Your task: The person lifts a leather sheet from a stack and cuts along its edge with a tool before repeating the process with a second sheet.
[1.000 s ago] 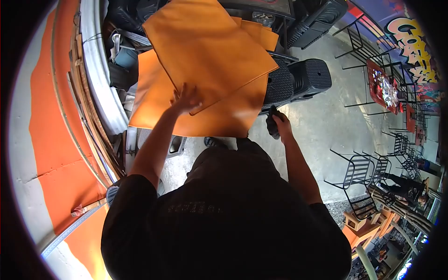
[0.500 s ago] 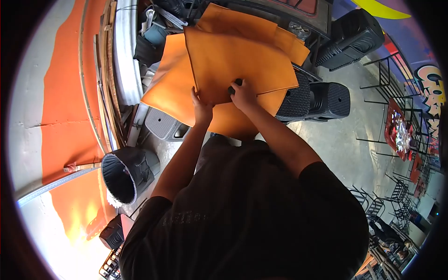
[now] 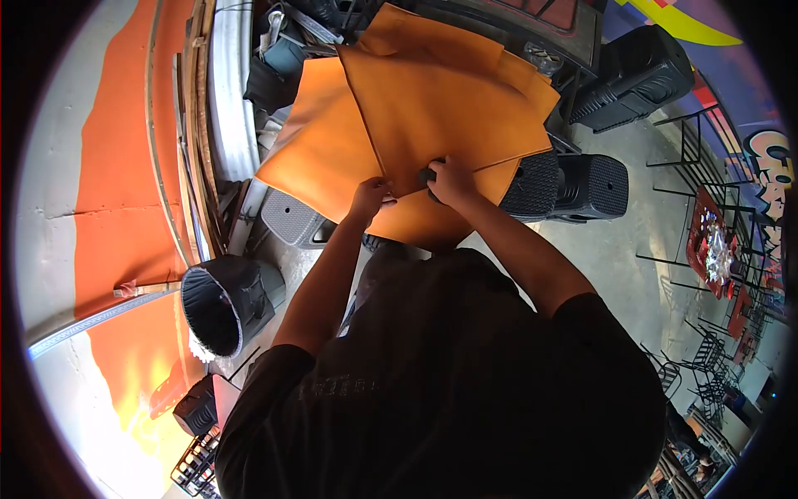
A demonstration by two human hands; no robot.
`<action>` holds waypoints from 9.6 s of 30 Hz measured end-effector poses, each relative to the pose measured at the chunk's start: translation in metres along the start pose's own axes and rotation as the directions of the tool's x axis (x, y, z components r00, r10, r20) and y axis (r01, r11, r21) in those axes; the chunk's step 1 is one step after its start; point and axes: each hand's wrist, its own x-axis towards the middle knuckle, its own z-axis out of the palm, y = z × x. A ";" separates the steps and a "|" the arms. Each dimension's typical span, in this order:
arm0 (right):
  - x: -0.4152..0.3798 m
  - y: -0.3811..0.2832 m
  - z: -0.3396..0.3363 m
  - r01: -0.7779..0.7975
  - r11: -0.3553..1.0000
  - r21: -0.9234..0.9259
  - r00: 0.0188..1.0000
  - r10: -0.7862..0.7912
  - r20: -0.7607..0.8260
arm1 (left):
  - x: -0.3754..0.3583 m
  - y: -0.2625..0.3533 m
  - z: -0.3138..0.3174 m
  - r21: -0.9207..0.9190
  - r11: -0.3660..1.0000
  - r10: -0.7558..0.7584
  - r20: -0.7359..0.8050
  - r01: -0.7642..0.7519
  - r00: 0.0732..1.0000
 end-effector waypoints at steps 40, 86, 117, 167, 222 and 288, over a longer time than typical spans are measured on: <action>0.028 -0.038 0.027 0.195 0.956 0.221 0.981 -0.186 -0.063 | 0.010 -0.037 -0.003 -0.163 0.984 -0.063 0.046 0.070 0.997; 0.039 0.094 -0.034 -0.129 0.991 0.031 0.987 0.131 -0.097 | 0.002 -0.038 0.009 -0.120 0.993 -0.013 -0.071 0.004 0.997; -0.030 0.031 0.011 0.169 0.968 0.186 0.983 -0.154 -0.096 | -0.041 -0.058 -0.005 -0.147 0.989 -0.003 -0.207 -0.028 0.978; -0.047 0.149 -0.035 -0.270 0.962 0.051 0.940 0.274 -0.205 | -0.042 -0.058 -0.017 0.064 0.997 0.049 -0.248 -0.034 0.967; -0.061 0.203 -0.035 -0.442 0.893 0.083 0.864 0.449 -0.228 | -0.043 -0.054 -0.005 0.079 0.993 0.110 -0.332 -0.089 0.937; -0.031 -0.084 0.038 0.432 0.887 0.162 0.891 -0.448 0.077 | -0.043 -0.059 -0.032 -0.229 0.971 0.042 -0.085 -0.061 0.995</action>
